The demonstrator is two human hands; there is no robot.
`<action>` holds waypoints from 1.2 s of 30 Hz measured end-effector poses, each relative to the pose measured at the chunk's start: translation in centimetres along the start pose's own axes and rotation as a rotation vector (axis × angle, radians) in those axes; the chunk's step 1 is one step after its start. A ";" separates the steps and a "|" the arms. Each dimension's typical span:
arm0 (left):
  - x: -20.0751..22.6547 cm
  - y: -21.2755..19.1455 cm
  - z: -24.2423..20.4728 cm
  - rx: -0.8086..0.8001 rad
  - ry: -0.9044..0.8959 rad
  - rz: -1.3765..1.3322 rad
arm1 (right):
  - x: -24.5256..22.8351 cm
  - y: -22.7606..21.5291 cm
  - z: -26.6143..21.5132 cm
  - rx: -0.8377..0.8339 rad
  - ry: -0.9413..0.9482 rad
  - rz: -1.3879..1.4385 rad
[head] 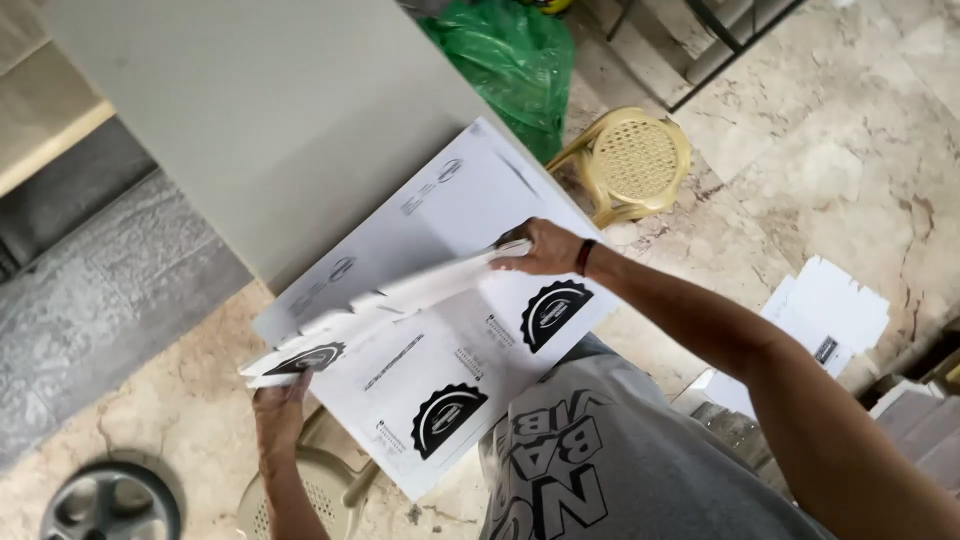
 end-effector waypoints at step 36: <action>24.2 41.1 15.7 0.533 0.764 0.882 | 60.3 -14.1 -19.6 1.246 0.270 1.329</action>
Point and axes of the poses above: each hand's wrist, its own z-axis towards the middle knuckle, its own y-axis out of the palm, x = y × z, the point moved 5 cm from there along z, towards the middle knuckle, and after that the axes turned 8 degrees about -x, right-handed, at the moved point
